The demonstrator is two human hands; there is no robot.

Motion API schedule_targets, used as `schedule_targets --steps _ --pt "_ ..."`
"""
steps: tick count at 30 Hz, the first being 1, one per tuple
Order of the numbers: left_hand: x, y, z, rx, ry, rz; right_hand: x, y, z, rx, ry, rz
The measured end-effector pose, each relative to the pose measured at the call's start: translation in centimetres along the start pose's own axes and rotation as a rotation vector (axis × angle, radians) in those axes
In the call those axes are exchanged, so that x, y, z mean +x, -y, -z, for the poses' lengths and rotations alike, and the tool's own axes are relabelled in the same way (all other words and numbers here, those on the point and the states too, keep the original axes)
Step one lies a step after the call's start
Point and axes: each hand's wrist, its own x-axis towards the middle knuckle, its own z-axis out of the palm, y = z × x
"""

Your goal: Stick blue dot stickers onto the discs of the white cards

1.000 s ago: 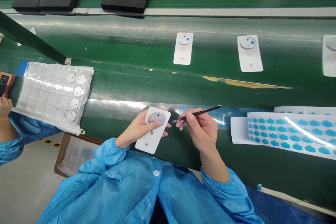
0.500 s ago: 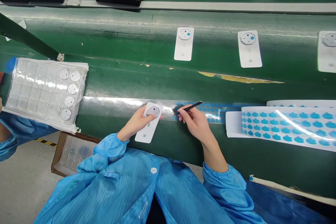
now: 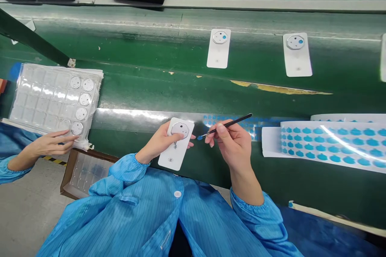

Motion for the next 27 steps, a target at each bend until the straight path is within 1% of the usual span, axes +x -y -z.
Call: schedule_targets --steps 4,7,11,16,27 --pt "-1.1 -0.4 -1.3 -0.036 -0.006 -0.002 -0.8 1.4 -2.4 0.003 0.026 0.025" --pt "-1.7 -0.8 -2.0 -0.053 -0.017 -0.02 -0.9 1.6 -3.1 -0.014 0.023 0.018" --pt "-2.1 -1.2 -2.3 -0.047 -0.031 -0.031 -0.9 1.8 -3.3 -0.033 0.006 0.009" --pt "-2.2 -1.4 -2.2 -0.03 -0.011 -0.041 -1.2 2.1 -3.4 -0.026 0.008 0.023" --pt "-2.3 -1.5 -2.5 -0.01 -0.028 -0.041 -1.1 1.8 -3.3 -0.07 0.009 0.051"
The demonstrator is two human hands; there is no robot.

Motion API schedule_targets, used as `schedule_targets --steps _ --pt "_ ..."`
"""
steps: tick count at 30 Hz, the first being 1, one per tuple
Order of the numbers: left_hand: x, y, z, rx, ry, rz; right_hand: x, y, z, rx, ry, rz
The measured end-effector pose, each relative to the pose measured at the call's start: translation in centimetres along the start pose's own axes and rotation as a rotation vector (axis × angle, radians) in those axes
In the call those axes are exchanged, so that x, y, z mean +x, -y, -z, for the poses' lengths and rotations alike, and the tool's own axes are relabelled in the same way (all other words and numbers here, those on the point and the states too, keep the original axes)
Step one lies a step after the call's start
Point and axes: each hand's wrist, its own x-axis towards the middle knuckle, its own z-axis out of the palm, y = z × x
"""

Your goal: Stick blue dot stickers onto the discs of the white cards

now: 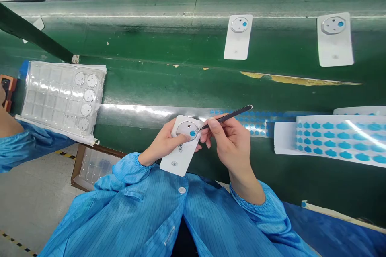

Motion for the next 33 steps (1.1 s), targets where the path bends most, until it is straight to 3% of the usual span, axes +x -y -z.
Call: schedule_targets --steps 21,30,33 --pt "-0.1 0.2 0.5 0.007 0.01 -0.048 -0.1 0.2 -0.7 0.019 -0.024 0.015" --pt "-0.2 0.2 0.5 0.065 -0.04 -0.069 -0.4 -0.2 -1.1 0.007 -0.007 0.088" --pt "-0.1 0.1 0.4 0.034 -0.077 -0.067 -0.4 -0.3 -1.6 0.054 -0.091 0.221"
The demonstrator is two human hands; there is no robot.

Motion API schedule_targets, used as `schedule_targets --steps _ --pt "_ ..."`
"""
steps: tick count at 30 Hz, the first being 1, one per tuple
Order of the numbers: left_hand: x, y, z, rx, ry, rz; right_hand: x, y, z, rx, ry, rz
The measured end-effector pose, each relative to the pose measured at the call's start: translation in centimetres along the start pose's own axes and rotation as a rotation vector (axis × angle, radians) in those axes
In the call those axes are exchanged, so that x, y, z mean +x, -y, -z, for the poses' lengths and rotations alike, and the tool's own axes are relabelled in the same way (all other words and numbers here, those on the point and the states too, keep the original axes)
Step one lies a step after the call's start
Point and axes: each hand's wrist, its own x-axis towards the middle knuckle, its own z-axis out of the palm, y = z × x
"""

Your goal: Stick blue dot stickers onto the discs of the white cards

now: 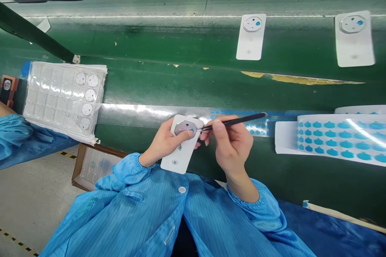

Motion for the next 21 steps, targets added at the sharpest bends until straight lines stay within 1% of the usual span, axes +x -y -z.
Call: schedule_targets --steps 3,4,5,6,8,10,12,13,15,17,19,21 --pt "0.1 0.0 -0.1 -0.019 -0.009 0.005 0.1 -0.3 -0.3 0.017 -0.142 0.186" --pt "0.2 0.1 -0.1 -0.028 -0.01 -0.003 0.1 -0.4 -0.3 0.0 -0.164 0.207" --pt "0.2 0.2 -0.1 -0.042 -0.014 -0.017 0.0 -0.6 -0.4 -0.027 -0.172 0.198" --pt "0.4 0.4 -0.1 -0.06 -0.022 -0.033 -0.2 -0.8 -0.4 -0.054 -0.159 0.158" --pt "0.6 0.9 0.0 -0.082 -0.061 -0.078 -0.5 -1.1 -0.4 -0.069 -0.067 0.011" --pt "0.9 1.5 0.2 -0.059 -0.128 -0.145 -0.9 -1.4 -0.6 -0.035 0.047 -0.136" --pt "1.0 2.0 0.4 -0.016 -0.178 -0.217 -1.1 -1.5 -1.0 0.009 0.096 -0.219" --pt "1.1 2.2 0.5 -0.006 -0.177 -0.241 -1.1 -1.5 -1.2 0.022 0.091 -0.237" --pt "1.1 2.4 0.6 -0.012 -0.133 -0.26 -1.1 -1.5 -1.6 0.048 0.076 -0.264" --pt "1.0 2.5 0.7 -0.012 -0.101 -0.265 -0.9 -1.5 -1.9 0.078 0.094 -0.3" --pt "0.9 2.6 0.7 0.006 -0.104 -0.269 -0.9 -1.5 -2.1 0.091 0.112 -0.316" --pt "0.8 2.7 0.6 0.035 -0.112 -0.276 -0.9 -1.6 -2.2 0.081 0.103 -0.298"
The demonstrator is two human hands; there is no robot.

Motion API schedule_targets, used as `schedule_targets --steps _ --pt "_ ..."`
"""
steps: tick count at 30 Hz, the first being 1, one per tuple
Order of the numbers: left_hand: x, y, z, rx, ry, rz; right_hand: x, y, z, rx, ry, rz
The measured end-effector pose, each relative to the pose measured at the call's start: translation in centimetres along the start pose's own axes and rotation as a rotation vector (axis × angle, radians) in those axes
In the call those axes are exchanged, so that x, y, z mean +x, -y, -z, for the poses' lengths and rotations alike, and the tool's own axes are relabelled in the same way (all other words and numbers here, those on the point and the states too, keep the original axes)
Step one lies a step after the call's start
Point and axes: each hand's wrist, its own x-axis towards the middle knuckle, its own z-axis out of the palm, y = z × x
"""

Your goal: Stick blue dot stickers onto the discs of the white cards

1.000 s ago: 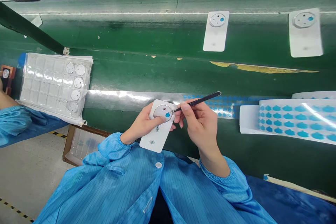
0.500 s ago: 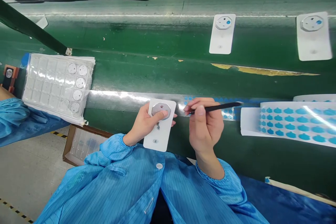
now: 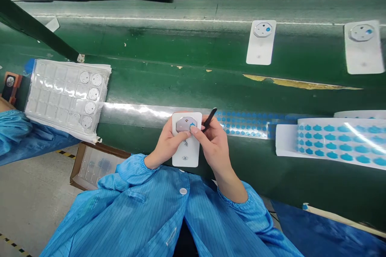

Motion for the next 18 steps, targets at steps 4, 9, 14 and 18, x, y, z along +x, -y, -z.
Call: schedule_targets --steps 4,9,14,18 --pt "-0.4 0.2 -0.4 0.025 -0.007 -0.08 -0.2 -0.3 -0.3 -0.021 -0.044 0.046" --pt "-0.5 0.6 -0.5 0.01 -0.021 -0.095 -0.2 -0.9 -0.9 -0.037 -0.118 0.111" --pt "0.1 0.4 0.1 -0.138 -0.067 0.044 -0.3 -1.6 -0.7 0.006 -0.06 0.107" --pt "0.8 0.0 0.6 -0.241 -0.206 0.023 -1.2 -2.2 0.1 -0.046 0.022 0.101"
